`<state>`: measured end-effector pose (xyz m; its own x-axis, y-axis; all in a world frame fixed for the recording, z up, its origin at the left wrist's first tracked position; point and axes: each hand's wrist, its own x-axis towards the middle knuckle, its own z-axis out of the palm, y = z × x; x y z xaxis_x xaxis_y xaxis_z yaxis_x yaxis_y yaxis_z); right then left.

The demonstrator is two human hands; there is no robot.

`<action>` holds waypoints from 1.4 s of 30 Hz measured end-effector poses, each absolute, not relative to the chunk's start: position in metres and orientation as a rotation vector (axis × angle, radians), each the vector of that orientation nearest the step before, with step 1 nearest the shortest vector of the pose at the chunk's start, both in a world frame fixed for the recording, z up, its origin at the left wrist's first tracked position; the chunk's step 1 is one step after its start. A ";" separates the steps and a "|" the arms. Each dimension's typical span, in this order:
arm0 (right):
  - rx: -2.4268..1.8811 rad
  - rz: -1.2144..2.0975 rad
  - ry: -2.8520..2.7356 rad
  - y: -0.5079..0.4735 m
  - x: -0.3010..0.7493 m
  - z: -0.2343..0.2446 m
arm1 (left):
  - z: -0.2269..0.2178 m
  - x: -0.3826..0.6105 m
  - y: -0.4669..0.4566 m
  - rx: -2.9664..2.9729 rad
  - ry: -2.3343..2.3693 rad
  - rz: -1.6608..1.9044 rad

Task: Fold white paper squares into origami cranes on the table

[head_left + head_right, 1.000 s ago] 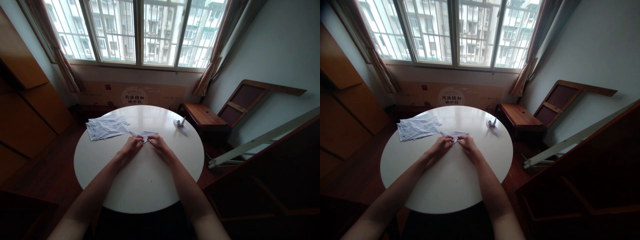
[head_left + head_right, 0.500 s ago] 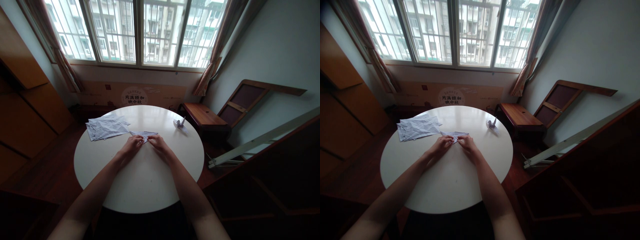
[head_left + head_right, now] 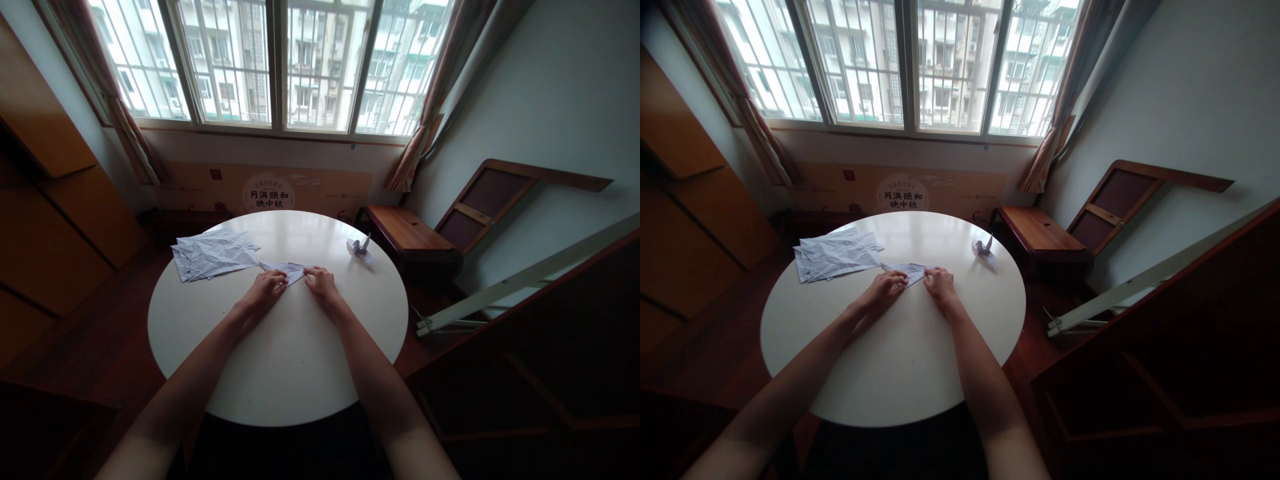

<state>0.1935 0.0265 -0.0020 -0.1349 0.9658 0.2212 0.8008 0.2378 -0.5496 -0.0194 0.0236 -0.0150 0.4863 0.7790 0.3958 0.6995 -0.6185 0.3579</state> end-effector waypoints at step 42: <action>-1.839 0.384 -1.996 0.027 0.201 -0.005 | -0.014 -0.018 0.023 2.576 1.325 0.759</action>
<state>0.2011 0.0272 -0.0048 -0.0565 0.9931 0.1031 0.8839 0.0978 -0.4573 -0.0176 0.0227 -0.0141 0.4828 0.7943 0.3688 0.7199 -0.5998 0.3493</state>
